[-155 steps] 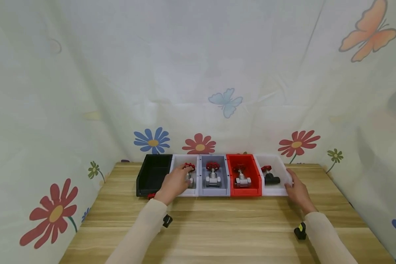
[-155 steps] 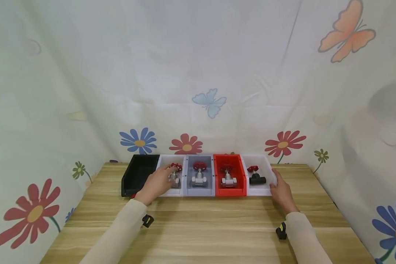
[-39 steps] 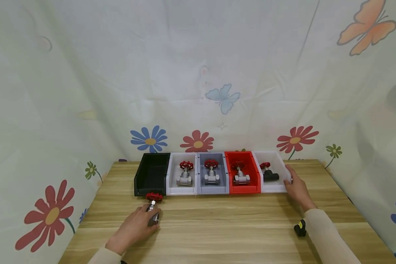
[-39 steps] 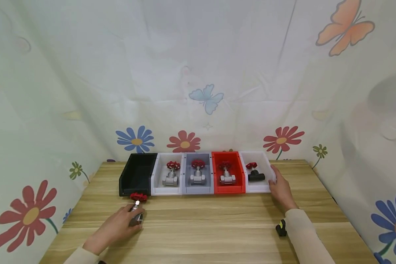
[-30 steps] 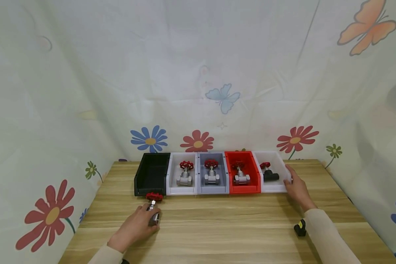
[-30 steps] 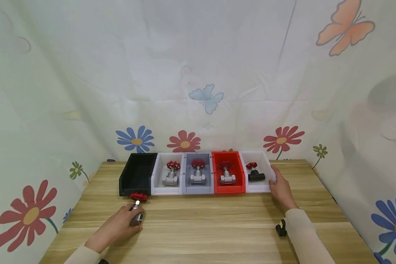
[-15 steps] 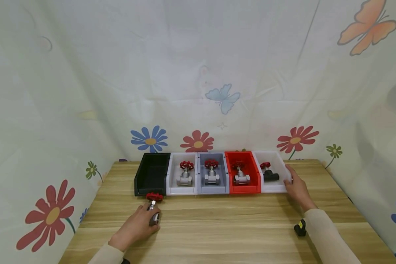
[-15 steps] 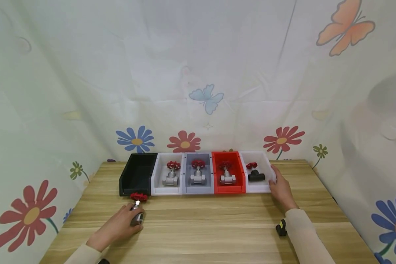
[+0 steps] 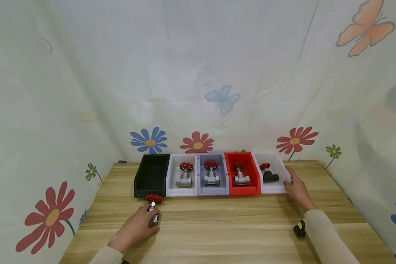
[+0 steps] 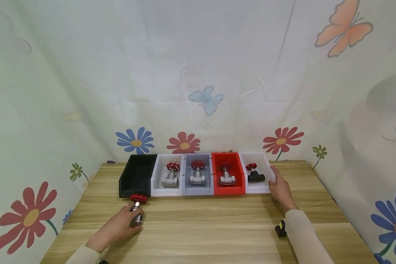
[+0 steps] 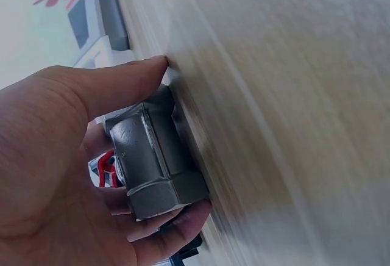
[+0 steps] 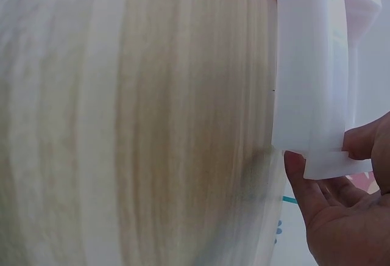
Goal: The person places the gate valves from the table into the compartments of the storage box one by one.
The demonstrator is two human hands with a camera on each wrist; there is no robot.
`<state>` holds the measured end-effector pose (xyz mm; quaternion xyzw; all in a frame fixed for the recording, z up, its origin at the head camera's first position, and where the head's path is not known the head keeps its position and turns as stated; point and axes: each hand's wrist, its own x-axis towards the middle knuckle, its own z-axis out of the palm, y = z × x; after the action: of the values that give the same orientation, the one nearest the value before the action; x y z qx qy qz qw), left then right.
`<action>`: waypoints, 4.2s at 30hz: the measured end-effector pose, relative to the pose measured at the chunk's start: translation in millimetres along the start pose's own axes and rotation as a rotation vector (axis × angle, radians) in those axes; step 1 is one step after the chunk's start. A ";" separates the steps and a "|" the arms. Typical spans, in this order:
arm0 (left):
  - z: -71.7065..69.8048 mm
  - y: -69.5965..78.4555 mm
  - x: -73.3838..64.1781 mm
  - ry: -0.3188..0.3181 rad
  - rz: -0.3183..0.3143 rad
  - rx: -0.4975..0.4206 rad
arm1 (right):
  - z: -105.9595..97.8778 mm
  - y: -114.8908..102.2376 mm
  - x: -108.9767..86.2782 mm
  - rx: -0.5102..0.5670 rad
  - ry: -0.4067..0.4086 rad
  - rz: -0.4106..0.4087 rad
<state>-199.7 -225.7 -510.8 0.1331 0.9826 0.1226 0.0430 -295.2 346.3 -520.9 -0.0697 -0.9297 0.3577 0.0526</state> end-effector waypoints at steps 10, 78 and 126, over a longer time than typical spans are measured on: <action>0.4 0.5 -4.5 0.025 0.014 0.015 | 2.0 -2.6 -1.3 0.021 -0.003 0.001; -63.5 3.1 24.5 0.097 0.022 0.031 | -1.2 4.7 -2.3 0.027 0.039 -0.085; -79.1 -4.8 83.6 0.192 0.072 0.040 | 2.8 5.4 0.1 0.027 0.032 -0.041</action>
<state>-290.4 -225.6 -439.9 0.1569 0.9790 0.1165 -0.0586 -295.2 348.4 -526.6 -0.0557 -0.9250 0.3681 0.0754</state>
